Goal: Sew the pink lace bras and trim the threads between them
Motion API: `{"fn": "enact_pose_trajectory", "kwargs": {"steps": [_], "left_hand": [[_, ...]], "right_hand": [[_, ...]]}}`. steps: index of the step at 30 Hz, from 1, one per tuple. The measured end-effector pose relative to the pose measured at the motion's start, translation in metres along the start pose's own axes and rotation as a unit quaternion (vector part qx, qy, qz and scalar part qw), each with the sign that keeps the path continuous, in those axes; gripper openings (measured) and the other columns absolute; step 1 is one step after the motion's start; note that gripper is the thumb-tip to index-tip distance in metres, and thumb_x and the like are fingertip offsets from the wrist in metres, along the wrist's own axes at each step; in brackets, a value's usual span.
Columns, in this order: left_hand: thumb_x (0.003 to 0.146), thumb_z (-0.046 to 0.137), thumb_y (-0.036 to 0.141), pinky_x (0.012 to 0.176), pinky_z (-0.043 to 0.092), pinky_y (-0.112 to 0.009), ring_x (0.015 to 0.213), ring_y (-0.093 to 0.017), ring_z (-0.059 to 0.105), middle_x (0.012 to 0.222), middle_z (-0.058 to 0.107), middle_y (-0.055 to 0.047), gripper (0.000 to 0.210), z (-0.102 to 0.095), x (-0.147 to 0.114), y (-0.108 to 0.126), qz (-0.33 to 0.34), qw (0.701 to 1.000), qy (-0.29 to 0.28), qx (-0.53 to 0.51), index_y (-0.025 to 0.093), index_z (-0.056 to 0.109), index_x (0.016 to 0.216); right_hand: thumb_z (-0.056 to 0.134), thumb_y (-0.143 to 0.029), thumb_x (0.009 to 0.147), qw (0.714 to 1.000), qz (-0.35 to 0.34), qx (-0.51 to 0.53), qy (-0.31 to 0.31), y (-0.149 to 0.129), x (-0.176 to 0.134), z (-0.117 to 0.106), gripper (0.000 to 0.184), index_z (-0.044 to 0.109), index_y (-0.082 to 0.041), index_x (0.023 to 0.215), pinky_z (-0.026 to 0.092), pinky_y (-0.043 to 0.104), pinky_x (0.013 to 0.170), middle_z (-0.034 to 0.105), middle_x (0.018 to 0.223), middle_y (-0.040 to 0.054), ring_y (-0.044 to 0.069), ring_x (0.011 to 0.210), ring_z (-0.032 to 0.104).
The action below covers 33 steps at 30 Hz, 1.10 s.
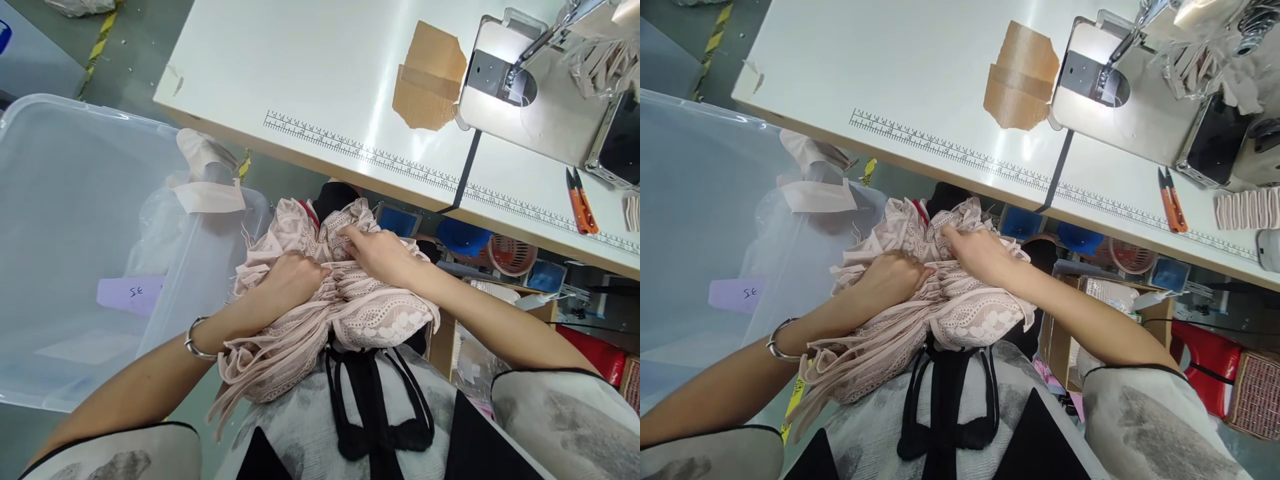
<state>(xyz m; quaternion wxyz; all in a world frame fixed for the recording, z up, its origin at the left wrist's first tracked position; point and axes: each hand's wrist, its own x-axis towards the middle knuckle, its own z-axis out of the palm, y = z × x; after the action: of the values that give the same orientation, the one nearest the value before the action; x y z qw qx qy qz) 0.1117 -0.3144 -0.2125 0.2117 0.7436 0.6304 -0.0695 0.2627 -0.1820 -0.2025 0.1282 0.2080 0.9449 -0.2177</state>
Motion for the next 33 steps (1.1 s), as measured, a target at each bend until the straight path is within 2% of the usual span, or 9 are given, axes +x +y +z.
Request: {"fn": "enact_pose_trajectory", "kwargs": {"steps": [3, 6, 9, 11, 16, 19, 23, 26, 33], "left_hand": [[0.093, 0.038, 0.019, 0.054, 0.041, -0.034, 0.064, -0.029, 0.064, 0.065, 0.066, -0.017, 0.037, -0.003, 0.0, 0.002, -0.089, 0.994, -0.056, 0.011, 0.01, 0.07, 0.079], [0.084, 0.037, 0.004, 0.053, 0.04, -0.032, 0.063, -0.027, 0.064, 0.067, 0.066, -0.016, 0.034, -0.007, 0.004, -0.008, -0.135, 0.99, -0.032, -0.006, 0.005, 0.063, 0.106], [0.083, 0.037, 0.005, 0.055, 0.041, -0.03, 0.067, -0.025, 0.064, 0.078, 0.067, -0.012, 0.045, -0.006, 0.012, -0.022, -0.127, 0.989, -0.009, -0.081, 0.009, 0.049, 0.126], [0.085, 0.04, 0.011, 0.062, 0.044, -0.031, 0.079, -0.025, 0.064, 0.092, 0.067, -0.01, 0.044, -0.003, 0.018, -0.029, -0.094, 0.988, 0.007, -0.123, 0.016, 0.05, 0.127], [0.082, 0.052, 0.022, 0.07, 0.045, -0.033, 0.092, -0.027, 0.06, 0.117, 0.055, -0.012, 0.028, 0.004, 0.027, -0.032, -0.093, 0.984, 0.05, -0.144, 0.018, 0.063, 0.107], [0.077, 0.057, 0.021, 0.07, 0.042, -0.031, 0.086, -0.024, 0.058, 0.104, 0.058, -0.008, 0.015, 0.003, 0.027, -0.032, -0.071, 0.972, 0.067, -0.215, 0.019, 0.064, 0.09], [0.074, 0.058, 0.022, 0.064, 0.036, -0.027, 0.066, -0.018, 0.051, 0.072, 0.057, 0.001, 0.008, 0.001, 0.029, -0.034, -0.101, 0.927, 0.041, -0.358, 0.02, 0.062, 0.081], [0.071, 0.058, 0.024, 0.061, 0.034, -0.026, 0.062, -0.015, 0.048, 0.07, 0.058, 0.001, 0.015, 0.002, 0.031, -0.036, -0.092, 0.877, 0.018, -0.471, 0.018, 0.064, 0.083], [0.066, 0.066, 0.041, 0.064, 0.038, -0.026, 0.064, -0.014, 0.05, 0.066, 0.061, 0.0, 0.028, 0.006, 0.037, -0.033, -0.11, 0.791, 0.005, -0.602, 0.015, 0.069, 0.075]], "right_hand": [[0.036, -0.012, 0.093, 0.995, -0.026, -0.089, -0.024, -0.007, 0.009, -0.003, 0.034, 0.052, -0.013, 0.122, 0.025, 0.027, 0.052, 0.061, 0.069, 0.0062, 0.013, 0.049, 0.042], [0.035, -0.001, 0.088, 0.991, -0.061, -0.117, -0.005, -0.009, 0.015, -0.002, 0.032, 0.058, -0.01, 0.107, 0.033, 0.027, 0.056, 0.062, 0.088, 0.0128, 0.016, 0.068, 0.052], [0.041, -0.004, 0.089, 0.986, -0.133, -0.091, 0.041, -0.004, 0.016, 0.001, 0.022, 0.061, -0.01, 0.097, 0.041, 0.032, 0.072, 0.059, 0.103, 0.0157, 0.024, 0.097, 0.052], [0.044, -0.008, 0.091, 0.987, -0.148, -0.052, 0.03, -0.001, 0.013, 0.003, 0.017, 0.059, -0.01, 0.098, 0.041, 0.033, 0.074, 0.059, 0.1, 0.0147, 0.023, 0.093, 0.052], [0.046, -0.029, 0.095, 0.997, -0.055, 0.023, -0.05, 0.0, 0.011, 0.0, 0.022, 0.058, -0.012, 0.102, 0.031, 0.028, 0.054, 0.058, 0.072, 0.007, 0.015, 0.056, 0.046], [0.052, -0.038, 0.091, 0.996, 0.026, 0.064, -0.048, -0.001, 0.018, -0.003, 0.025, 0.061, -0.014, 0.093, 0.029, 0.027, 0.054, 0.058, 0.067, 0.0062, 0.015, 0.055, 0.047], [0.062, -0.03, 0.084, 0.99, 0.012, 0.115, -0.081, 0.001, 0.028, -0.002, 0.015, 0.067, -0.018, 0.092, 0.031, 0.027, 0.059, 0.066, 0.081, 0.0069, 0.017, 0.069, 0.055], [0.065, -0.023, 0.079, 0.979, 0.029, 0.197, -0.041, 0.006, 0.029, 0.0, 0.009, 0.07, -0.019, 0.087, 0.035, 0.027, 0.067, 0.068, 0.091, 0.0041, 0.018, 0.081, 0.058], [0.061, -0.035, 0.082, 0.941, 0.08, 0.323, -0.066, 0.015, 0.026, 0.004, 0.022, 0.069, -0.015, 0.077, 0.037, 0.026, 0.065, 0.066, 0.073, 0.0005, 0.014, 0.068, 0.055]]}}
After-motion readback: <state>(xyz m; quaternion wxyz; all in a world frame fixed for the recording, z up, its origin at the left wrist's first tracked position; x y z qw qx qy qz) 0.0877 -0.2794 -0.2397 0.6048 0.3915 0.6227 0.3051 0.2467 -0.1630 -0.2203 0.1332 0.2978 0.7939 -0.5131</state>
